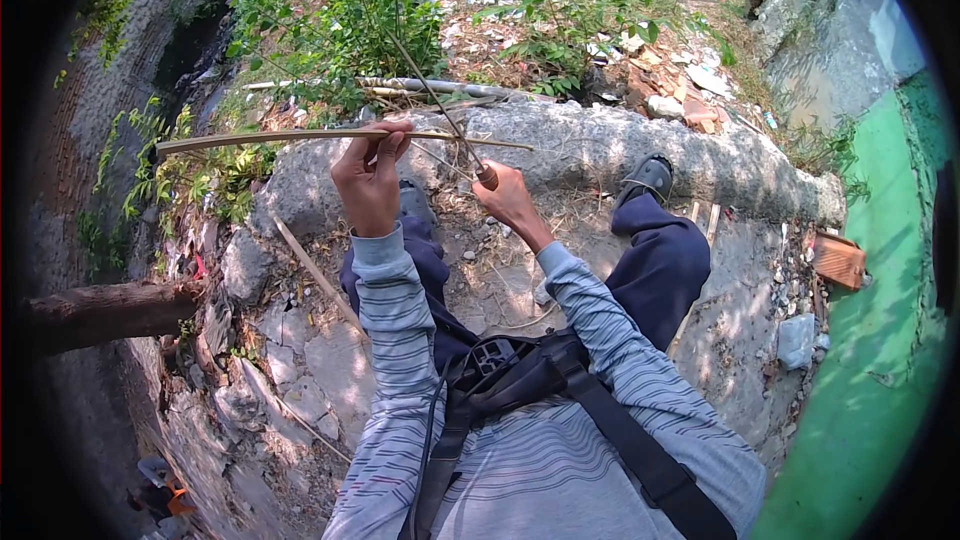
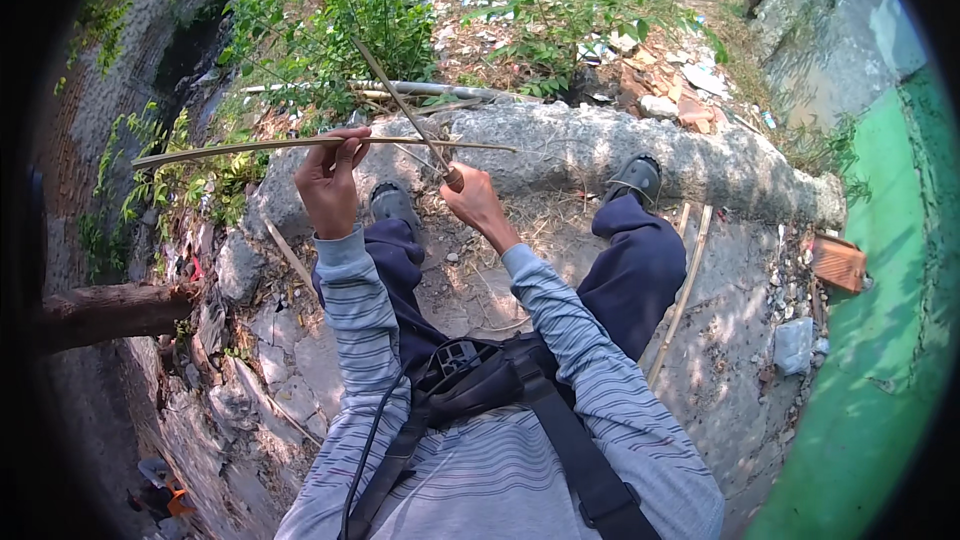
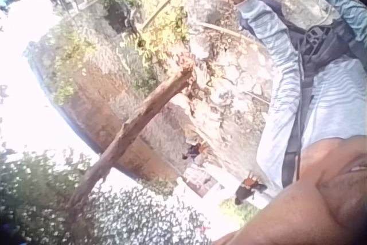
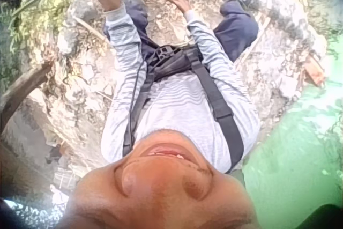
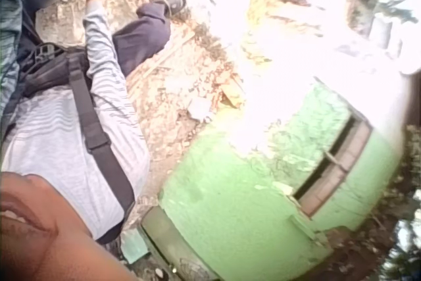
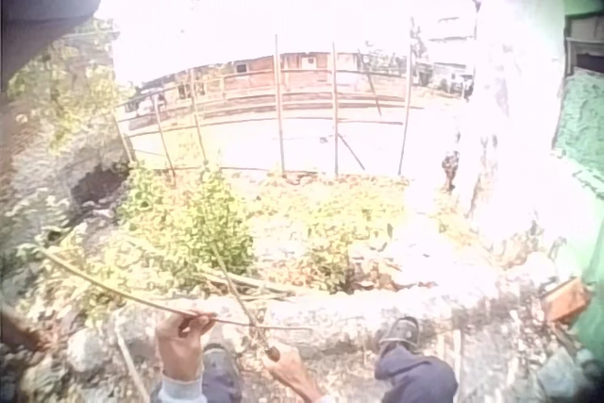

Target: The person holds a bamboo strip with one hand and repeatedly shaves along its surface using a knife.

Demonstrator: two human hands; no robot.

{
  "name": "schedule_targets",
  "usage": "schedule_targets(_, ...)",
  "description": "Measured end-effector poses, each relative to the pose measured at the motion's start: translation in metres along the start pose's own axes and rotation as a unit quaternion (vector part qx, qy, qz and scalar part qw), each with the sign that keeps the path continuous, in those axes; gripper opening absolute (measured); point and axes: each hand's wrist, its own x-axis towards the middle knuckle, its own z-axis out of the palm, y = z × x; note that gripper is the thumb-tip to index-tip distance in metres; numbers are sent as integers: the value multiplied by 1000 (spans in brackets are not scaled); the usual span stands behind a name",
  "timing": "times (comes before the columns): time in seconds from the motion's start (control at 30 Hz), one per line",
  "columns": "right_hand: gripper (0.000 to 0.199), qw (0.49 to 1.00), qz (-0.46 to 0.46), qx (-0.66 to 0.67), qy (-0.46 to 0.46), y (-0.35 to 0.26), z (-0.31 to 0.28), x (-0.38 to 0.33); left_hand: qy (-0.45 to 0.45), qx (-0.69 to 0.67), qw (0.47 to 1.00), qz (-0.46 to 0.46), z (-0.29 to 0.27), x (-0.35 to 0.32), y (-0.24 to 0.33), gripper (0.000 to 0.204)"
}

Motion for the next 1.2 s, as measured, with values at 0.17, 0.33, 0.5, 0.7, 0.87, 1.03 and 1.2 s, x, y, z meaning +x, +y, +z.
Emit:
schedule_targets(0.17,23,994,72,-75,33,101,-14,14,-24,-5,1000,2,17,7,-1,11)
schedule_targets(0.33,27,986,70,-150,35,85,-5,19,-19,9,1000,2,5,7,-4,11)
schedule_targets(0.5,24,999,24,-34,19,38,3,5,-12,1,1000,0,0,3,1,10)
schedule_targets(0.7,22,990,96,-93,44,131,-21,0,-25,-6,1000,-2,9,9,-3,11)
schedule_targets(0.87,24,988,121,-100,9,135,-22,1,-8,-6,1000,-3,1,7,-2,10)
schedule_targets(1.03,20,997,28,-28,59,109,-2,-6,-9,-12,1000,-8,7,10,-2,12)
schedule_targets(1.2,15,999,-27,-22,33,103,1,-13,-5,1,1000,1,6,10,2,12)
